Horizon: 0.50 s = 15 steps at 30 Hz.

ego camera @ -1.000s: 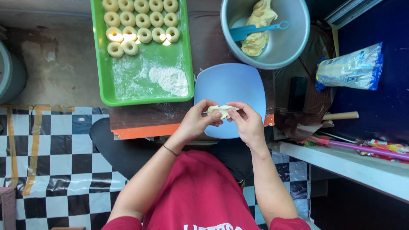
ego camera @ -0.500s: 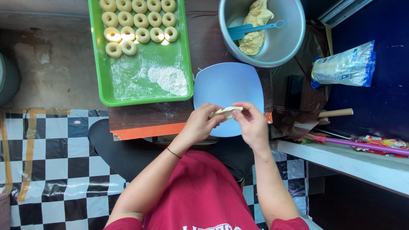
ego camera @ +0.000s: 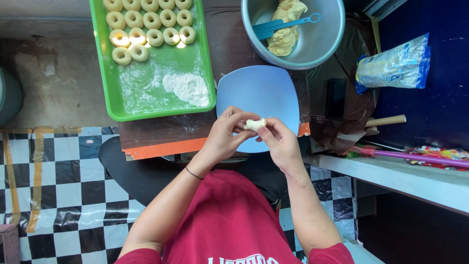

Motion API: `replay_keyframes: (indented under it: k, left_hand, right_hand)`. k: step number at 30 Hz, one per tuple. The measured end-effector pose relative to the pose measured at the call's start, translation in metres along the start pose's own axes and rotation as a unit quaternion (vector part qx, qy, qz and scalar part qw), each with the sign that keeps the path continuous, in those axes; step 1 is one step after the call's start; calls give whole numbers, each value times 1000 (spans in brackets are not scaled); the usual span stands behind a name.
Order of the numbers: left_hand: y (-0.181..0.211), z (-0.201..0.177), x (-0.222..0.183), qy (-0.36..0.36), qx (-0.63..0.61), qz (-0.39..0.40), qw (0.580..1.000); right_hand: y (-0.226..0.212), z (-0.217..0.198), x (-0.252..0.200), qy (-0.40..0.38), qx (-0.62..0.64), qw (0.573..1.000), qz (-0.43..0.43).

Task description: Shaping donut dough into rings and placing them on a tray.

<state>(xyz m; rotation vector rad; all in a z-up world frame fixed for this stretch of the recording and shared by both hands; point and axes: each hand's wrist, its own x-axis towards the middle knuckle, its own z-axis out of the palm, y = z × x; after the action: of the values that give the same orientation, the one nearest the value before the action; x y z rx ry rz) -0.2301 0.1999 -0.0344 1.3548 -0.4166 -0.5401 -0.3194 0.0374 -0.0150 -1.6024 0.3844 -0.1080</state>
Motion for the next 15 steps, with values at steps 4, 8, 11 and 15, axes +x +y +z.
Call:
replay_keyframes:
  k: [4,8,11,15]
  left_hand:
    - [-1,5,1,36,71,38,996]
    - [17,7,-6,8,1,-78,997]
    - [3,9,-5,10,-18,-105,994]
    - [-9,14,-4,14,-124,-64,990]
  right_hand:
    - [-6,0,5,25,-7,998,-63]
    - [-12,7,1,93,-93,980,-152]
    - [-17,10,-2,72,-90,973,-199]
    - [6,2,0,90,29,991,-100]
